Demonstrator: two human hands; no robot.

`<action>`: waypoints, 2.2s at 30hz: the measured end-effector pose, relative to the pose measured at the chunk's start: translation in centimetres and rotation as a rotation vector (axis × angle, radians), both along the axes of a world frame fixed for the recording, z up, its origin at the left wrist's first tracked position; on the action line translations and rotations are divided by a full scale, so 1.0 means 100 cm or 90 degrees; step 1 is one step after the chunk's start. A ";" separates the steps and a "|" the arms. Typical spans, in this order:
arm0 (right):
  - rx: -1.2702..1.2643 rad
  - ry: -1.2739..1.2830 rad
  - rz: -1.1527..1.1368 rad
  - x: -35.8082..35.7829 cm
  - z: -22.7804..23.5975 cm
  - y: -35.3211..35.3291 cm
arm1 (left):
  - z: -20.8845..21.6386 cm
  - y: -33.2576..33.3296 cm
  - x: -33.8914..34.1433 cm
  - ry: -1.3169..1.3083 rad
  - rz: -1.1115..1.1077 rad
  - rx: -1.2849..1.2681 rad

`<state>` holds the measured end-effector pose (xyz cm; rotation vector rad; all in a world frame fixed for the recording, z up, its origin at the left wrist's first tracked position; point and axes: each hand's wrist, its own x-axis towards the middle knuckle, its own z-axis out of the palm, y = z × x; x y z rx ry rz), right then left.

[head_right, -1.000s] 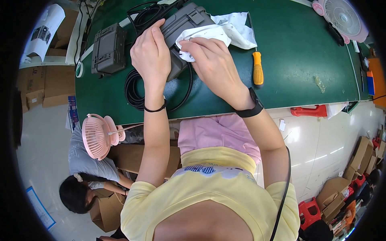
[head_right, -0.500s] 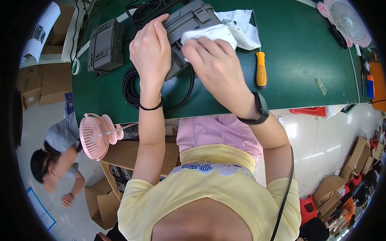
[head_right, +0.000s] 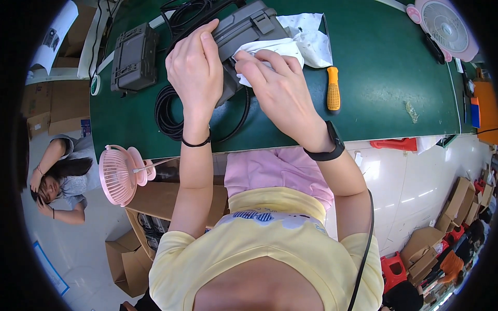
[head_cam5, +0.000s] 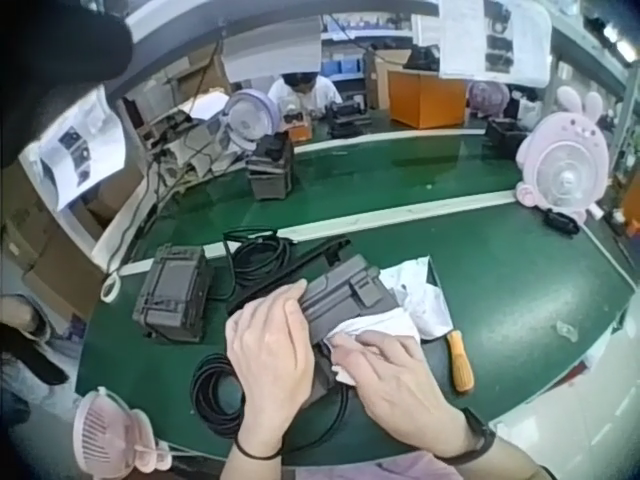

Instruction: The worker is assembling an electronic box, connecting wires, and using a screwdriver at a workstation.

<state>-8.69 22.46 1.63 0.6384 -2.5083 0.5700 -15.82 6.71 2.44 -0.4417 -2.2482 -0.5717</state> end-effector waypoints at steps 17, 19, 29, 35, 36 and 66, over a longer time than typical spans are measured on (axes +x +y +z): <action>-0.229 -0.020 -0.026 0.008 0.002 -0.004 | 0.005 -0.002 -0.004 -0.052 -0.013 0.017; -0.296 -0.054 -0.064 0.009 0.003 -0.007 | 0.004 -0.001 -0.004 -0.035 -0.008 0.012; -0.027 0.001 -0.134 0.007 0.008 -0.002 | 0.005 0.002 -0.001 -0.041 -0.001 0.025; -0.078 -0.029 0.009 -0.008 0.009 0.010 | 0.004 0.000 -0.002 -0.044 -0.004 0.022; -0.073 -0.039 0.017 -0.009 0.010 0.012 | 0.004 0.001 0.000 -0.035 0.003 0.014; 0.002 -0.013 -0.061 0.019 0.012 0.018 | 0.008 0.001 0.007 -0.024 0.018 -0.002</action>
